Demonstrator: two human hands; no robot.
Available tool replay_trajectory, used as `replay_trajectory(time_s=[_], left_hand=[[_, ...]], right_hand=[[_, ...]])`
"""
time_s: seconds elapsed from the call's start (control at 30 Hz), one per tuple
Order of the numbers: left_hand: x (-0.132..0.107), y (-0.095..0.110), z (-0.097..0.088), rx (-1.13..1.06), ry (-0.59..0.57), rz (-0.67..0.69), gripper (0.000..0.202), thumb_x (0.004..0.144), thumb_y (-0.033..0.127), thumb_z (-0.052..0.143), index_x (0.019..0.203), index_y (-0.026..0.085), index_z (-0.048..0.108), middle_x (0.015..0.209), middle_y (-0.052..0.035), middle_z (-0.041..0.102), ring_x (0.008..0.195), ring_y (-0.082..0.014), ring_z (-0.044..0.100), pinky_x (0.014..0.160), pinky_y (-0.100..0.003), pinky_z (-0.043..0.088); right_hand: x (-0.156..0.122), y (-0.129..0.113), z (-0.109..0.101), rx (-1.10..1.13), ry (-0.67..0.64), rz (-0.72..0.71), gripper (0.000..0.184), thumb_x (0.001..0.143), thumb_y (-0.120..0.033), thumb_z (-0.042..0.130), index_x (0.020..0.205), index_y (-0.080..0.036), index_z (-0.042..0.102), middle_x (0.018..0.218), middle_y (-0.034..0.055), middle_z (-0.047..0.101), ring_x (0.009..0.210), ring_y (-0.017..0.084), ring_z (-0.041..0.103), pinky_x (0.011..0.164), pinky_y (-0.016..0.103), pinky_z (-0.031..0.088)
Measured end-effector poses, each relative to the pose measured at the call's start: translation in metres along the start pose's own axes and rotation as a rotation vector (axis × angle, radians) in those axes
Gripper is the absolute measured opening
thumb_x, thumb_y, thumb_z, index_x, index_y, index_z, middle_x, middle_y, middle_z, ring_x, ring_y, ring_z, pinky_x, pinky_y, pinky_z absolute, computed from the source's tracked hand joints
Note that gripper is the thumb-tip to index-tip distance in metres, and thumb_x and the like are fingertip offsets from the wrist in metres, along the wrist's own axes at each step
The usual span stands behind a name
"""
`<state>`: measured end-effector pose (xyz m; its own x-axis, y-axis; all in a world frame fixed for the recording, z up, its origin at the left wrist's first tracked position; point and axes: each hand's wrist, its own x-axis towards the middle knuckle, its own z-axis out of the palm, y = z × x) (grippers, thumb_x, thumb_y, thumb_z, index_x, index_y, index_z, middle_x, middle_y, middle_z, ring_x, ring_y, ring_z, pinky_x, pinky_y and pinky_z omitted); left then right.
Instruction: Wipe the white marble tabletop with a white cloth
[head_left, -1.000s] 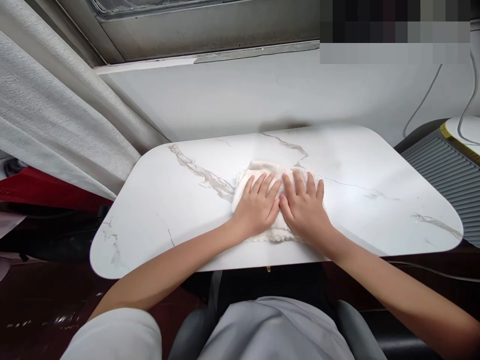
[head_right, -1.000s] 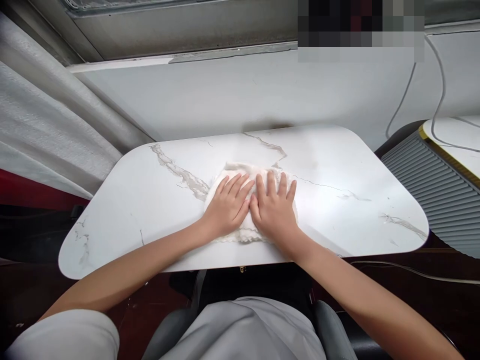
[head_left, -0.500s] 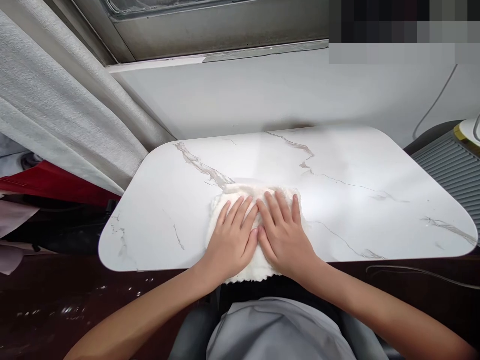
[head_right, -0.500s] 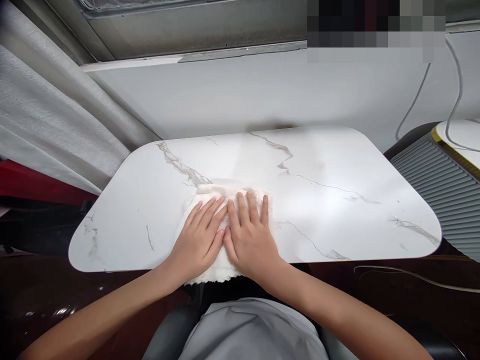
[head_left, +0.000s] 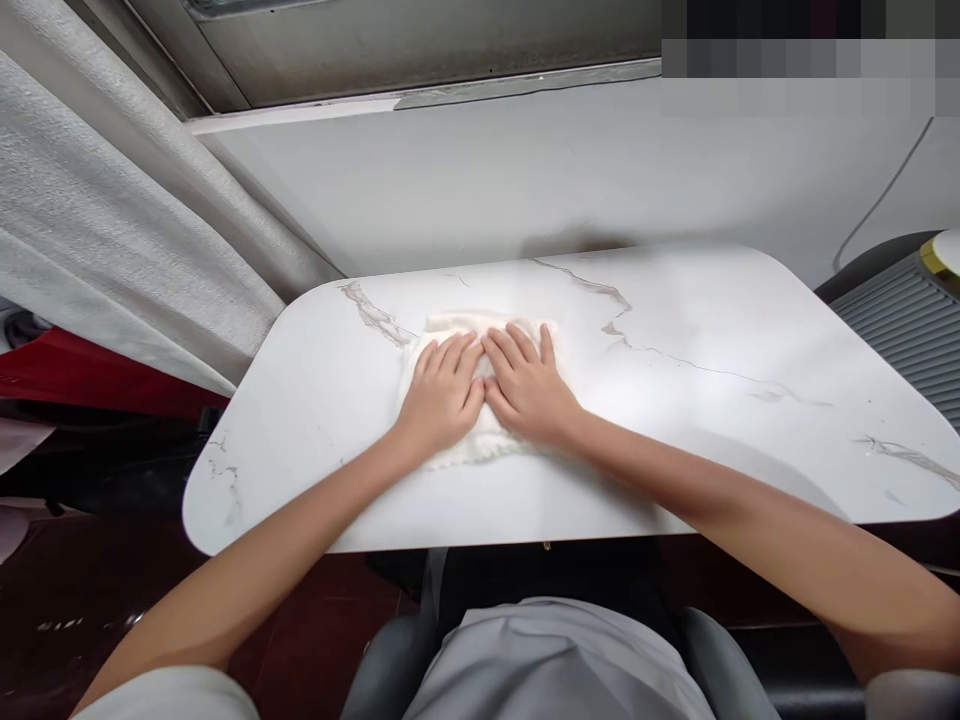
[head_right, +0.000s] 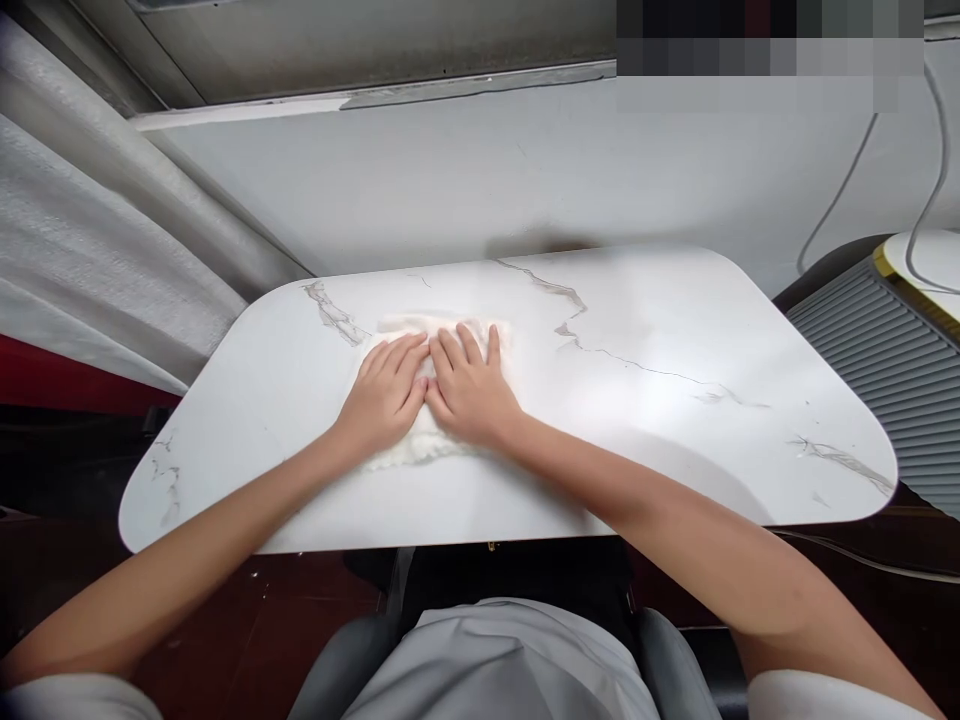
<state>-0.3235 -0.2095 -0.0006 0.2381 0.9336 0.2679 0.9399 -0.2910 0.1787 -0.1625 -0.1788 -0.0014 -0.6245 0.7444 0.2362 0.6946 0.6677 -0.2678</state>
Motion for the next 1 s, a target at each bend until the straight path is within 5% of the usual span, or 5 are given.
replay_trajectory(time_s=[0.23, 0.43, 0.77, 1.0], left_hand=[[0.087, -0.045, 0.014, -0.072, 0.051, -0.008, 0.042, 0.093, 0.025, 0.035, 0.129, 0.015, 0.054, 0.142, -0.0119, 0.054, 0.135, -0.0242, 0.045, 0.118, -0.044, 0.028], [0.131, -0.068, 0.024, -0.101, 0.115, -0.062, 0.041, 0.092, 0.024, 0.036, 0.126, 0.019, 0.058, 0.137, -0.0095, 0.058, 0.127, -0.0258, 0.051, 0.113, -0.044, 0.034], [0.153, -0.107, 0.022, -0.129, 0.074, 0.001, 0.043, 0.093, 0.029, 0.034, 0.127, 0.019, 0.057, 0.135, -0.0074, 0.060, 0.127, -0.0236, 0.051, 0.113, -0.041, 0.034], [0.135, -0.140, 0.008, -0.102, 0.077, -0.055, 0.046, 0.092, 0.033, 0.033, 0.127, 0.017, 0.058, 0.137, -0.0094, 0.059, 0.127, -0.0262, 0.051, 0.112, -0.044, 0.035]], right_hand=[[0.084, 0.042, 0.011, 0.011, 0.025, 0.078, 0.056, 0.097, -0.025, 0.027, 0.148, -0.006, 0.038, 0.157, 0.0142, 0.035, 0.146, 0.032, 0.024, 0.118, 0.063, 0.008], [0.129, 0.063, 0.016, 0.026, 0.076, 0.104, 0.053, 0.096, -0.020, 0.025, 0.145, -0.008, 0.041, 0.154, 0.0135, 0.040, 0.144, 0.027, 0.028, 0.119, 0.059, 0.010], [0.163, 0.061, 0.030, -0.063, 0.156, 0.129, 0.047, 0.097, -0.024, 0.031, 0.138, -0.009, 0.048, 0.141, 0.0164, 0.052, 0.129, 0.030, 0.042, 0.114, 0.056, 0.018], [0.184, 0.029, 0.047, -0.040, 0.188, 0.081, 0.047, 0.099, -0.027, 0.030, 0.138, -0.006, 0.048, 0.140, 0.0168, 0.053, 0.129, 0.032, 0.042, 0.115, 0.058, 0.016]])
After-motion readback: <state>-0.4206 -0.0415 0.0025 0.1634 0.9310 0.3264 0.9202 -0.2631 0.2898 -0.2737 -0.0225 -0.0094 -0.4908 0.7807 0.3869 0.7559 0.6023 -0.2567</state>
